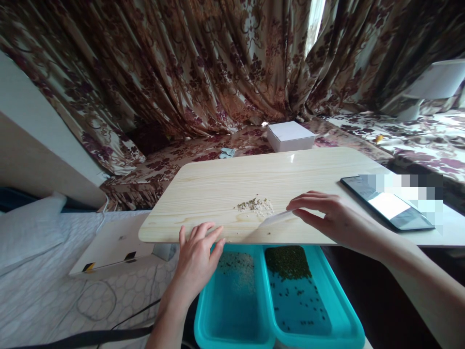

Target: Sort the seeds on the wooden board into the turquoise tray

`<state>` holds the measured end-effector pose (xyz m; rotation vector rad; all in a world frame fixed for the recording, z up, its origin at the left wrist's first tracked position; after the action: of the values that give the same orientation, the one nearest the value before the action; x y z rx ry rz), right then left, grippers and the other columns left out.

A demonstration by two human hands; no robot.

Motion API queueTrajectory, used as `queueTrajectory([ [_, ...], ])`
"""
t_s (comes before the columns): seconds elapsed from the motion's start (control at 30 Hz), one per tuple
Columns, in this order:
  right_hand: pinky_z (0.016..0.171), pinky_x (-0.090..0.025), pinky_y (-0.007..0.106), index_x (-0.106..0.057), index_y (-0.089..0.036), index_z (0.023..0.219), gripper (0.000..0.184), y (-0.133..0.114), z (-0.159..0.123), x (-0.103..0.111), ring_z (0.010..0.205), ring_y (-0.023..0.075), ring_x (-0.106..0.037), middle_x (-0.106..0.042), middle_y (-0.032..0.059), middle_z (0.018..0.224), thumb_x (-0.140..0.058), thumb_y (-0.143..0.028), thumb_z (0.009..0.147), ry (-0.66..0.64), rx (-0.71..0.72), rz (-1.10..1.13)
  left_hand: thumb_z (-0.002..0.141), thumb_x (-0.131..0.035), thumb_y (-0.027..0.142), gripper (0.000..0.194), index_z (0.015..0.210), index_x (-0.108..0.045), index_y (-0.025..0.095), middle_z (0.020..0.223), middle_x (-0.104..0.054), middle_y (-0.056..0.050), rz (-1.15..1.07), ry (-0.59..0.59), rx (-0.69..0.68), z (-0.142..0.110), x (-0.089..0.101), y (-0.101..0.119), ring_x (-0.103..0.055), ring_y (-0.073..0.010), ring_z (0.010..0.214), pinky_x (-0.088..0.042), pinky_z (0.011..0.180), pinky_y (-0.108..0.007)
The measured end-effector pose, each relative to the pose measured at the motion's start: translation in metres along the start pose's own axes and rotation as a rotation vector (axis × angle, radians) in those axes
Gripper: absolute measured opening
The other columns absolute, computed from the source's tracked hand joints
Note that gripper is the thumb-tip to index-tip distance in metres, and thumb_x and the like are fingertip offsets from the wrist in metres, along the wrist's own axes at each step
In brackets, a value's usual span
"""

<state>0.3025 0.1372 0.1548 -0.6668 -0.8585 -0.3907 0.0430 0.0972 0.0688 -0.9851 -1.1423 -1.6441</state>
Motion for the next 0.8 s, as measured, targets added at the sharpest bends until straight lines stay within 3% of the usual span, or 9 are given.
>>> queueTrajectory([
  [0.2, 0.083, -0.058, 0.036, -0.077, -0.018, 0.101, 0.028, 0.009, -0.005, -0.005, 0.092, 0.0224, -0.074, -0.079, 0.0124, 0.101, -0.052, -0.031, 0.099, -0.124, -0.063, 0.130, 0.101, -0.048, 0.028, 0.033, 0.122, -0.073, 0.028, 0.129, -0.070, -0.009, -0.016, -0.021, 0.014, 0.001, -0.002, -0.001, -0.061, -0.0285, 0.122, -0.018, 0.121, -0.068],
  [0.37, 0.086, -0.058, 0.032, -0.079, -0.018, 0.102, 0.032, 0.012, -0.021, 0.004, 0.096, 0.0215, -0.074, -0.078, 0.0132, 0.106, -0.051, -0.036, 0.102, -0.230, -0.089, 0.150, 0.101, -0.047, 0.027, 0.033, 0.123, -0.072, 0.026, 0.130, -0.069, -0.010, -0.008, -0.035, 0.011, 0.001, -0.002, 0.000, -0.061, -0.0294, 0.123, -0.019, 0.120, -0.069],
  [0.5, 0.082, -0.061, 0.031, -0.081, -0.026, 0.101, 0.033, 0.009, -0.032, 0.019, 0.095, 0.0221, -0.075, -0.079, 0.0107, 0.108, -0.052, -0.041, 0.101, -0.180, -0.071, 0.101, 0.101, -0.049, 0.027, 0.033, 0.122, -0.073, 0.027, 0.129, -0.070, -0.009, -0.010, -0.022, 0.007, 0.001, -0.002, -0.001, -0.062, -0.0284, 0.122, -0.017, 0.122, -0.066],
  [0.63, 0.076, -0.062, 0.036, -0.080, -0.026, 0.097, 0.035, -0.001, -0.029, 0.030, 0.085, 0.0262, -0.077, -0.081, 0.0109, 0.097, -0.049, -0.042, 0.100, -0.029, -0.084, -0.037, 0.101, -0.050, 0.028, 0.032, 0.122, -0.074, 0.028, 0.128, -0.070, -0.008, -0.014, -0.024, 0.016, 0.000, -0.003, -0.002, -0.061, -0.0289, 0.123, -0.017, 0.123, -0.065],
  [0.8, 0.051, -0.053, 0.030, -0.076, -0.019, 0.103, 0.033, 0.001, -0.016, 0.012, 0.056, 0.0208, -0.070, -0.081, 0.0091, 0.080, -0.049, -0.037, 0.096, 0.074, -0.234, -0.082, 0.101, -0.050, 0.028, 0.031, 0.123, -0.073, 0.029, 0.129, -0.069, -0.008, -0.010, -0.041, 0.015, 0.001, -0.001, -0.002, -0.061, -0.0290, 0.124, -0.020, 0.120, -0.069],
])
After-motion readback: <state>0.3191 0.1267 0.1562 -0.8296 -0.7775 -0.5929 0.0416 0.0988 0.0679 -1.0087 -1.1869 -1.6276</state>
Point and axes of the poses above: each hand's wrist, its own z-axis towards the middle knuckle, its own x-axis out of the back of the hand, y = z × x, the point moved 8 cm from there along z, towards the middle knuckle
